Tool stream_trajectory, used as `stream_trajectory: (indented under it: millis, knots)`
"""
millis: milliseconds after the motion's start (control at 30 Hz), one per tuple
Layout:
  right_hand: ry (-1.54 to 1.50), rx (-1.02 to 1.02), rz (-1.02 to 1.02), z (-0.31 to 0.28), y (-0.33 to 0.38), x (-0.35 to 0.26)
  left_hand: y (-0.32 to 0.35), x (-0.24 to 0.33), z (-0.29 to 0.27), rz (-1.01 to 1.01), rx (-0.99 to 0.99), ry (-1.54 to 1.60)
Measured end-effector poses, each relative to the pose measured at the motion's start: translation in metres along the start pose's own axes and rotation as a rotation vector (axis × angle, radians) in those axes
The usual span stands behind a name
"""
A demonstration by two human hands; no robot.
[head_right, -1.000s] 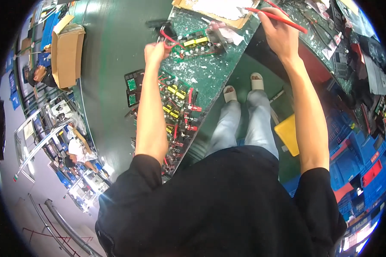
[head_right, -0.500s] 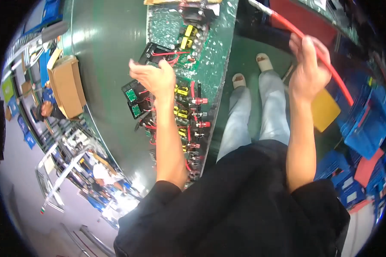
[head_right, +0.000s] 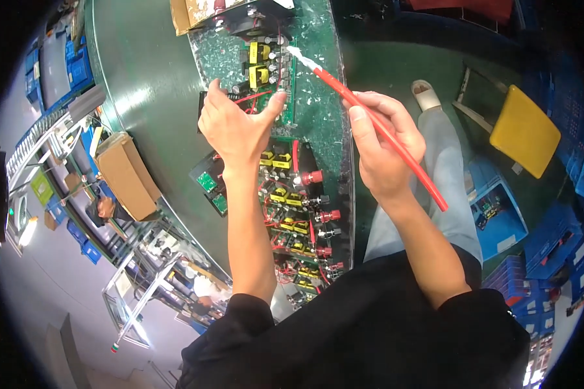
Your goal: Assembling and applying components or paste to circuit boards at a factory workstation.
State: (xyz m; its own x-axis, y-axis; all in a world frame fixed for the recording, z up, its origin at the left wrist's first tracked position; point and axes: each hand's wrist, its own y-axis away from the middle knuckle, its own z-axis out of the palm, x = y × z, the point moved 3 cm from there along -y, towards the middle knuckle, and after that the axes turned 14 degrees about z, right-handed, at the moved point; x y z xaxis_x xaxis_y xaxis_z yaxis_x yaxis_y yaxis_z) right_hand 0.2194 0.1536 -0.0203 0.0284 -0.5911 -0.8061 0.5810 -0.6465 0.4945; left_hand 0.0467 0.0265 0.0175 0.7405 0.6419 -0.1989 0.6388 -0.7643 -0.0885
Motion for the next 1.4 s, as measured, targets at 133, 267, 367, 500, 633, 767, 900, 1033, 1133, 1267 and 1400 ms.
stream_trajectory:
  millis: [133,267,367,500,633,767,900,1033,1133,1267,1400]
  knots:
    - [-0.039,0.015,0.027,0.003,-0.006,0.005,-0.005,-0.003,0.006,-0.053,0.067,-0.018]
    - [0.021,-0.009,-0.077,0.008,-0.011,0.004,-0.014,-0.007,0.003,-0.097,0.082,0.001]
    - [0.033,0.036,-0.15,0.01,-0.013,0.006,-0.02,0.0,-0.001,-0.109,-0.01,-0.062]
    - [0.089,0.001,-0.138,0.01,-0.012,0.005,-0.021,-0.001,0.003,-0.121,0.008,-0.083]
    - [0.255,-0.049,-0.202,0.006,-0.011,0.006,-0.018,-0.004,0.007,-0.132,0.032,-0.054]
    - [0.299,-0.059,-0.204,0.004,-0.007,0.003,-0.016,-0.006,0.007,-0.151,0.039,-0.066]
    - [0.265,-0.027,-0.239,0.007,-0.012,-0.004,-0.016,-0.003,0.007,-0.153,0.031,-0.053]
    - [0.408,-0.046,-0.304,0.008,-0.008,-0.001,-0.016,-0.001,0.008,-0.155,0.047,-0.085]
    - [0.395,-0.059,-0.324,0.007,0.001,0.0,-0.013,-0.003,0.007,-0.168,0.04,-0.091]
    - [0.344,-0.027,-0.318,0.004,0.0,0.0,-0.015,-0.002,0.008,-0.18,0.032,-0.092]
    - [0.363,-0.047,-0.325,0.007,-0.003,0.003,-0.013,-0.001,0.01,-0.163,0.065,-0.086]
